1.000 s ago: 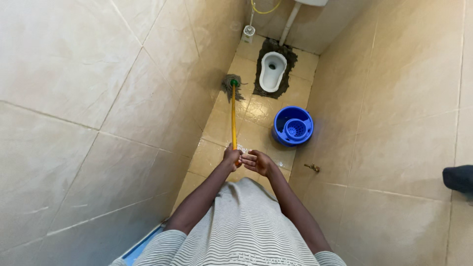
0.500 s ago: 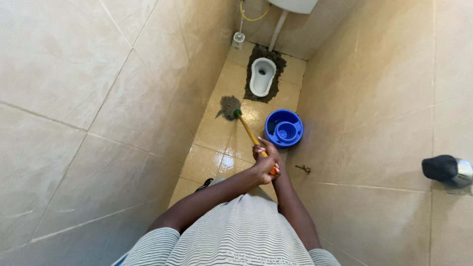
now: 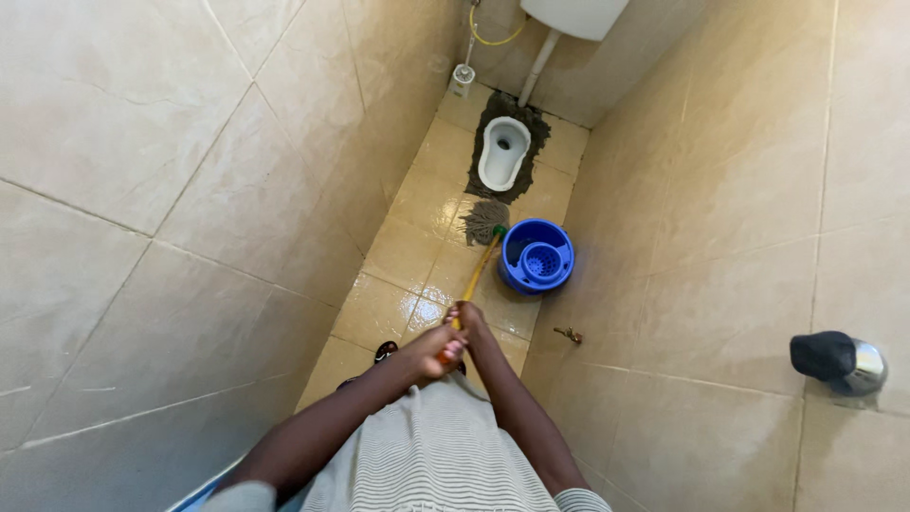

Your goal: The person cleans the floor of a small bathroom by hand using a mop, repeatedly dipping the mop into a blue bucket and scrubbing the tiles around a squat toilet.

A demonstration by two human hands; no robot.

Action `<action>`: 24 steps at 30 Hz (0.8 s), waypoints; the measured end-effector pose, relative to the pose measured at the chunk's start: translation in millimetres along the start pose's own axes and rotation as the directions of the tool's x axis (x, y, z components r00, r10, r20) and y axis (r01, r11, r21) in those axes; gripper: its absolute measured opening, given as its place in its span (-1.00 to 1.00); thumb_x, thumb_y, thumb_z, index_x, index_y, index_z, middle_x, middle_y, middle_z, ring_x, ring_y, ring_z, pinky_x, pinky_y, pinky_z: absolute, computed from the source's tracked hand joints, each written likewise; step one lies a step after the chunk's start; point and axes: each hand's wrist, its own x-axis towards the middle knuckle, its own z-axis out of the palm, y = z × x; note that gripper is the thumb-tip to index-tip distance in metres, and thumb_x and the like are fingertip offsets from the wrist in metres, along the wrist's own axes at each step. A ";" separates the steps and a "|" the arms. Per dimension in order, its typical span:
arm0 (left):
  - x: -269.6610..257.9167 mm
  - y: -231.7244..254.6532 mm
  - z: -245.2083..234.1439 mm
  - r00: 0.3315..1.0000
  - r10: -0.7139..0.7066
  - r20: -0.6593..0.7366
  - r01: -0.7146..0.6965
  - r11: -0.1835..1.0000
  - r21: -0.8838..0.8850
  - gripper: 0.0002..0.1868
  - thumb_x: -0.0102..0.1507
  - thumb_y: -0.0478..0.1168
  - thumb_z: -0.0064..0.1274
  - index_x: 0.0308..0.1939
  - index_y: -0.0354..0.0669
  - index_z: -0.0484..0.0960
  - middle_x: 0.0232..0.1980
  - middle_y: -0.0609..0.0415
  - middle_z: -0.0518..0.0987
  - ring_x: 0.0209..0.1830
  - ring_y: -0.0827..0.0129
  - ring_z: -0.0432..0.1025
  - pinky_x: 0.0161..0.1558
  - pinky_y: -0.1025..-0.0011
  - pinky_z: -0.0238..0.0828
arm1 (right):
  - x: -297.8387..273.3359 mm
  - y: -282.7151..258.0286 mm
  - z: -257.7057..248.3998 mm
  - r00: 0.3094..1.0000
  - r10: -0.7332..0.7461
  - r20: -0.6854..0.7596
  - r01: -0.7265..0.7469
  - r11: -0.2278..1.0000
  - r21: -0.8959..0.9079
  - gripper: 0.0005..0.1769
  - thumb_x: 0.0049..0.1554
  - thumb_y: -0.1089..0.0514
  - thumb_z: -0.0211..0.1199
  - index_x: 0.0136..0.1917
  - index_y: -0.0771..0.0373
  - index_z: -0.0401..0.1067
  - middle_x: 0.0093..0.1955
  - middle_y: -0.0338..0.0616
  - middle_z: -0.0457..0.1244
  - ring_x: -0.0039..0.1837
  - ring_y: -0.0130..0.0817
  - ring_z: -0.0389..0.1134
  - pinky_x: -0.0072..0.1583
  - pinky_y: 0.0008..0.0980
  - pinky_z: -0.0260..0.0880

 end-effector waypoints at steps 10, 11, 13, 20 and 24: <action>-89.6 32.6 -48.9 0.966 0.246 0.085 -0.201 0.912 -0.359 -0.84 0.28 -0.42 -0.02 -0.24 -0.09 0.34 -0.52 0.28 0.32 -0.66 0.67 0.17 -0.66 0.70 0.11 | 39.6 55.4 79.7 0.986 0.168 0.004 -0.152 0.903 -0.402 -0.79 0.28 0.23 -0.10 -0.22 0.20 0.18 -0.44 -0.23 0.10 -0.38 -0.35 0.15 -0.27 -0.34 0.29; -87.0 29.9 -41.0 0.963 0.263 0.064 -0.227 0.912 -0.341 -0.84 0.28 -0.41 -0.03 -0.24 -0.09 0.33 -0.52 0.27 0.32 -0.65 0.66 0.17 -0.65 0.69 0.12 | 40.3 49.9 77.9 0.983 0.179 0.038 -0.147 0.897 -0.417 -0.77 0.27 0.20 -0.10 -0.25 0.21 0.17 -0.45 -0.24 0.09 -0.39 -0.36 0.15 -0.28 -0.35 0.31; -84.4 22.1 -24.5 0.959 0.282 0.030 -0.262 0.922 -0.285 -0.86 0.28 -0.37 -0.02 -0.24 -0.09 0.34 -0.52 0.27 0.32 -0.65 0.65 0.16 -0.64 0.68 0.13 | 39.5 41.7 73.0 0.977 0.195 0.089 -0.138 0.889 -0.438 -0.74 0.27 0.18 -0.07 -0.27 0.21 0.19 -0.47 -0.27 0.09 -0.41 -0.40 0.14 -0.30 -0.38 0.30; -65.1 0.6 -5.5 0.993 0.083 -0.085 -0.098 0.976 -0.194 -0.95 0.32 -0.36 -0.15 -0.25 -0.19 0.33 -0.46 0.14 0.37 -0.57 0.49 0.27 -0.47 0.51 0.36 | 18.1 43.1 45.3 0.997 0.073 0.036 -0.028 0.725 -0.688 -0.77 0.22 0.18 0.03 -0.24 0.31 0.32 -0.45 -0.26 0.17 -0.39 -0.43 0.19 -0.29 -0.43 0.29; -15.0 -16.8 -8.0 0.991 0.054 0.124 -0.035 0.988 -0.149 -0.85 0.30 -0.30 -0.08 -0.34 -0.15 0.28 -0.51 0.15 0.33 -0.62 0.44 0.25 -0.51 0.45 0.37 | 3.8 41.3 27.1 0.995 0.083 0.054 -0.042 0.847 -0.530 -0.89 0.16 0.19 0.11 -0.20 0.24 0.30 -0.42 -0.29 0.17 -0.40 -0.49 0.13 -0.33 -0.47 0.15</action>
